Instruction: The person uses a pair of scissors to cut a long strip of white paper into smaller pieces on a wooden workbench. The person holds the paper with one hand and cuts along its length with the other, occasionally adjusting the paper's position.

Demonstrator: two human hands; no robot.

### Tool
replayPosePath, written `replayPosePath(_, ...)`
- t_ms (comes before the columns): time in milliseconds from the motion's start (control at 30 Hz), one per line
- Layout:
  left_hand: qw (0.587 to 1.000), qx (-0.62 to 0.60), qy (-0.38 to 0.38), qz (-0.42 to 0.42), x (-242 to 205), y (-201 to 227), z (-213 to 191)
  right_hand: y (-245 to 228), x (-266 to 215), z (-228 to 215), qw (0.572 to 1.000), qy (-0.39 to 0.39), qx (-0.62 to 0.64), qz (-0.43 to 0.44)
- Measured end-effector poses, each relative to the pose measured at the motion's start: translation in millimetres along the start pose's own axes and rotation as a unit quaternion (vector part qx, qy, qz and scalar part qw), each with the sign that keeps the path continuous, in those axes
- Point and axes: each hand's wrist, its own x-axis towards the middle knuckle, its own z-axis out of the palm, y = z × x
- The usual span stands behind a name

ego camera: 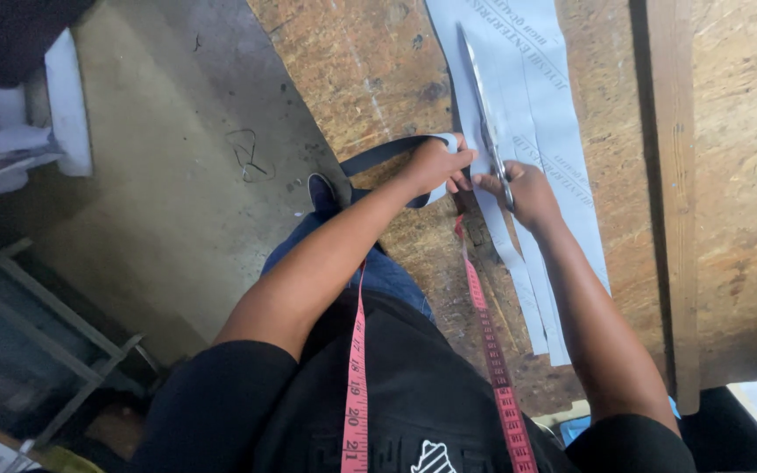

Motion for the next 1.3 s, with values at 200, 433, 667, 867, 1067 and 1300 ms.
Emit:
replayPosePath(200,1.000,0.026,-0.004,0.014,-9.9,12.0,3.4,-27.4,14.9,-6.2,1.000,0.003,-0.008,-0.023)
replayPosePath(433,0.999,0.032,-0.007,0.002,-6.5,6.2,3.3,-21.3,31.3,-0.1,1.000,0.016,-0.020,-0.017)
replayPosePath(667,0.999,0.025,-0.023,0.006,-5.4,3.9,0.6,-30.8,24.2,-3.5,0.999,0.026,-0.032,-0.012)
replayPosePath(867,1.000,0.003,-0.025,0.009,8.1,-18.4,-4.0,-49.0,41.4,-8.6,0.998,0.019,-0.060,-0.027)
replayPosePath(1067,1.000,0.000,-0.010,-0.001,3.0,-14.7,-2.6,-69.1,56.9,-10.8,0.998,0.012,-0.050,-0.044)
replayPosePath(1300,1.000,0.004,-0.011,-0.016,-2.1,-5.1,0.5,-65.8,57.1,-8.1,0.997,0.031,-0.065,-0.027)
